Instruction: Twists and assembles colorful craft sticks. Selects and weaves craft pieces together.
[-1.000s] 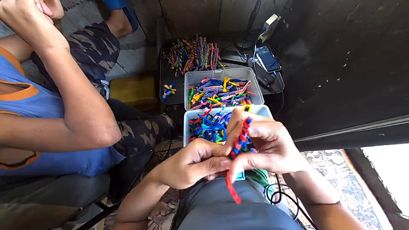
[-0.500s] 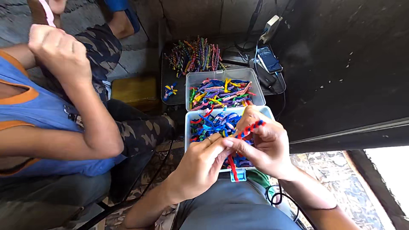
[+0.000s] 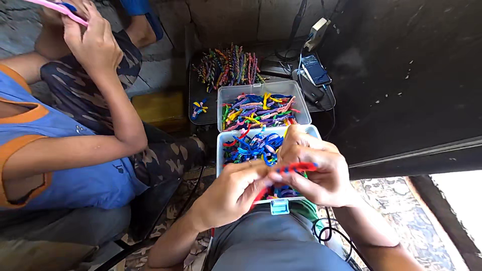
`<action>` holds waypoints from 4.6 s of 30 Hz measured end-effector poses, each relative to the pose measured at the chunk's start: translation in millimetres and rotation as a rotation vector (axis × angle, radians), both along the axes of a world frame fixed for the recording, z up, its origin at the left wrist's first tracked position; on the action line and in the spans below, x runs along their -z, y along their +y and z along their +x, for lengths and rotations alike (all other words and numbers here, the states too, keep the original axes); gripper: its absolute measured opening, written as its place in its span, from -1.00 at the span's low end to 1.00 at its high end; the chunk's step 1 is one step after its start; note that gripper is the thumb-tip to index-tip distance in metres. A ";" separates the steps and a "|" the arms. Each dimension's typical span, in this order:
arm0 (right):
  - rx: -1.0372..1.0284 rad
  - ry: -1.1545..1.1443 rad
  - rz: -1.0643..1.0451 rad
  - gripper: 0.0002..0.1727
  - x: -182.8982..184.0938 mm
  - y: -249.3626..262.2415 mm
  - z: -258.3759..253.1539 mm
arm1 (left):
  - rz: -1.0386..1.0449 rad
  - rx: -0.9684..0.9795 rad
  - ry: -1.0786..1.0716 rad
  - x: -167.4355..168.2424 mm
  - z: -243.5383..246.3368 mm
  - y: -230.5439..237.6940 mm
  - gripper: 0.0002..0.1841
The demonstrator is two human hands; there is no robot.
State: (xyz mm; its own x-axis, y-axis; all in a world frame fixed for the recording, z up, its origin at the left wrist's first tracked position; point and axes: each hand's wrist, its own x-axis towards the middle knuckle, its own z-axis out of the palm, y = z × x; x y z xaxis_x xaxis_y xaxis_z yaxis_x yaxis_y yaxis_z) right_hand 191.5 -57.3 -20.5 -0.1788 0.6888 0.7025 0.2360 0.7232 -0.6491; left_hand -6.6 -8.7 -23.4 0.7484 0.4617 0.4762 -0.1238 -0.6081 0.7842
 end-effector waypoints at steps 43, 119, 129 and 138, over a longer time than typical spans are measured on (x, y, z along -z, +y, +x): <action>0.002 0.132 -0.035 -0.78 8.6 -1.5 -1.7 | 0.176 -0.043 0.018 -2.5 4.7 1.7 -0.68; -0.145 0.371 -0.323 -0.81 10.0 3.3 -12.9 | -0.645 0.319 -0.098 5.4 -5.2 2.0 -0.73; -0.323 0.406 -0.462 -0.92 17.4 11.9 -10.4 | -0.860 0.387 -0.120 6.0 -6.1 3.7 -0.72; -0.063 0.338 -0.334 -0.73 16.8 6.6 -14.5 | -0.145 -0.059 -0.016 14.6 2.4 -3.0 -0.69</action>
State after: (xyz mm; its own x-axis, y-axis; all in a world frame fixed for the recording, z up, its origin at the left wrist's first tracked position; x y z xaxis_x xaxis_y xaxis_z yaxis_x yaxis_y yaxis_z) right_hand 177.0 -50.7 -37.4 -0.0272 0.8821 0.4702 -0.0661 0.4678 -0.8814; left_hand -4.2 -11.7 -38.0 0.7106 0.5694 0.4134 -0.1045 -0.4956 0.8622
